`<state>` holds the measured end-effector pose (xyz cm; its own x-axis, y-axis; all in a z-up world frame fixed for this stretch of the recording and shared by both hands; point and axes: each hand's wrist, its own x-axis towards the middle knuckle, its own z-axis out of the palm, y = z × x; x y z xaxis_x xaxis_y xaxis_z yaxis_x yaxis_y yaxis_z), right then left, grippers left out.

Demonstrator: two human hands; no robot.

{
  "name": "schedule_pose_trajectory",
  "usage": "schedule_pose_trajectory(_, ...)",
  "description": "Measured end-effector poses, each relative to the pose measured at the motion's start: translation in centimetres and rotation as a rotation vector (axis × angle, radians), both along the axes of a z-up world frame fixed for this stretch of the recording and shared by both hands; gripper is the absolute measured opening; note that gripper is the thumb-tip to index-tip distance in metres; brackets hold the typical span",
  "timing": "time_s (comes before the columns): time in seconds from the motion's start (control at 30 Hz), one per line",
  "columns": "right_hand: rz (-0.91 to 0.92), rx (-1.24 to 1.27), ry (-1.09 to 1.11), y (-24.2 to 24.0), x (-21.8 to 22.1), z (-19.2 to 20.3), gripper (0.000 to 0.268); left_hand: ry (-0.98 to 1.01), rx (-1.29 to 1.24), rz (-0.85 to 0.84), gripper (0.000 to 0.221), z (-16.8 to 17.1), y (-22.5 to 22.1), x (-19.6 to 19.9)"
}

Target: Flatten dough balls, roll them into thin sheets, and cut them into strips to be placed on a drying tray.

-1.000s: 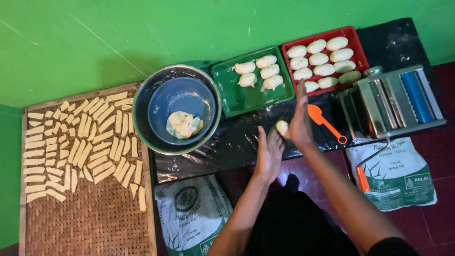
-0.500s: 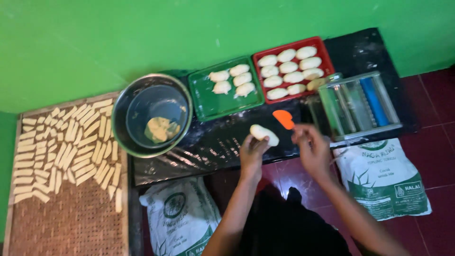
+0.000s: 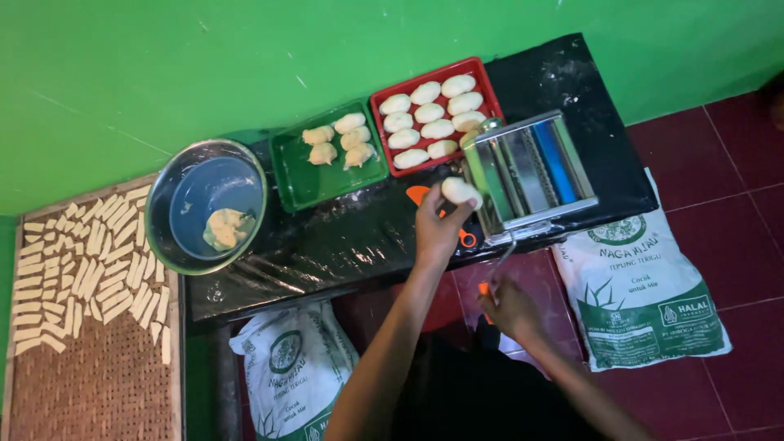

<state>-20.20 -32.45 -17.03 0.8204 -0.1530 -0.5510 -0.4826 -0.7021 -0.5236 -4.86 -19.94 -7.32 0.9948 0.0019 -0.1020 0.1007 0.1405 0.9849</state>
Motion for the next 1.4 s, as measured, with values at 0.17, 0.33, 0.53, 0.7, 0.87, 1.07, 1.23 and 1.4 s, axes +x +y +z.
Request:
schedule_pose_trajectory(0.17, 0.194, -0.063, 0.148, -0.8, -0.8, -4.7, 0.044, -0.314, 0.230, -0.115, 0.053, -1.1, -3.7, 3.2)
schedule_pose_trajectory(0.33, 0.143, 0.134, 0.236, 0.0, 0.1, -1.1, 0.033, -0.488, 0.384, -0.194, 0.056, -0.6, -5.3, 5.0)
schedule_pose_trajectory(0.53, 0.064, 0.385, 0.247, 0.3, 0.8, 0.9, 0.036, -0.464, 0.411, -0.263, 0.054, -0.6, -5.9, 5.7)
schedule_pose_trajectory(0.7, 0.057, 0.557, 0.239, 0.4, 1.0, 1.7, 0.040, -0.422, 0.407, -0.351, 0.058, -1.6, -6.0, 5.9)
schedule_pose_trajectory(0.87, 0.082, 0.569, 0.231, 0.3, 1.1, 2.6, 0.037, -0.430, 0.404, -0.386, 0.056, -2.0, -6.1, 6.3)
schedule_pose_trajectory(1.07, 0.077, 0.573, 0.223, 0.1, 1.0, 1.7, 0.037, -0.470, 0.448, -0.412, 0.054, -2.1, -6.1, 6.8)
schedule_pose_trajectory(1.23, -0.041, 0.638, 0.200, 1.2, 0.5, 2.0, 0.028, -0.469, 0.470, -0.448, 0.054, -1.3, -5.8, 6.4)
schedule_pose_trajectory(1.4, -0.319, 0.857, 0.202, 2.5, 1.1, 5.2, 0.024, -0.450, 0.513, -0.469, 0.054, -1.9, -5.8, 6.6)
